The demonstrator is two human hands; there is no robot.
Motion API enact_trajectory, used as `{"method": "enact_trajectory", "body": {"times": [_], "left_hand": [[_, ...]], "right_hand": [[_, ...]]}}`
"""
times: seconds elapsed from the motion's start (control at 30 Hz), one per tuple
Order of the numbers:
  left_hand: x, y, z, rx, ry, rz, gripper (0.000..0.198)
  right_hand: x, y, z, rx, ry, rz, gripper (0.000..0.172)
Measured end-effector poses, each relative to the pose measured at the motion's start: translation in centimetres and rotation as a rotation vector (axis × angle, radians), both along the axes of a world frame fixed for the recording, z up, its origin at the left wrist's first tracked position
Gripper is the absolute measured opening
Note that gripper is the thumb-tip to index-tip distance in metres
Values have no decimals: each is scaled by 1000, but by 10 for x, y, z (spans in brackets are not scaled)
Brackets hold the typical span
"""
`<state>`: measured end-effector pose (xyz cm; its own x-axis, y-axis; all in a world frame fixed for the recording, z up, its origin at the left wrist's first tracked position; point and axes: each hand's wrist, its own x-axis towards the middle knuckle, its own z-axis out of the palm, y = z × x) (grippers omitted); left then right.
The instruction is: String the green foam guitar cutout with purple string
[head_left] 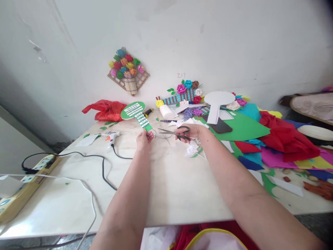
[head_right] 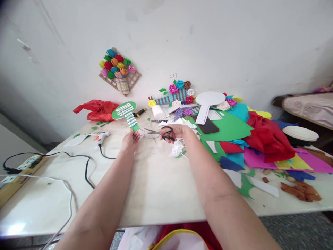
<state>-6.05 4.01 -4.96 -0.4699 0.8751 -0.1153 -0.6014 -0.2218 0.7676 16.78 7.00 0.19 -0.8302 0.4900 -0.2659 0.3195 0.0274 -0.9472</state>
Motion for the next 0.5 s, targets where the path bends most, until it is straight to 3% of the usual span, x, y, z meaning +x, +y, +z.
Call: {"method": "enact_trajectory", "body": {"times": [0.17,0.5], "left_hand": [[1,-1,1,5,-12,3,20],[2,2,-1,13,-98,-6,17]], "right_hand": [[-3,2,-4,-66,-78,88,39],[-21,6,-25,-133,18,28,41]]}}
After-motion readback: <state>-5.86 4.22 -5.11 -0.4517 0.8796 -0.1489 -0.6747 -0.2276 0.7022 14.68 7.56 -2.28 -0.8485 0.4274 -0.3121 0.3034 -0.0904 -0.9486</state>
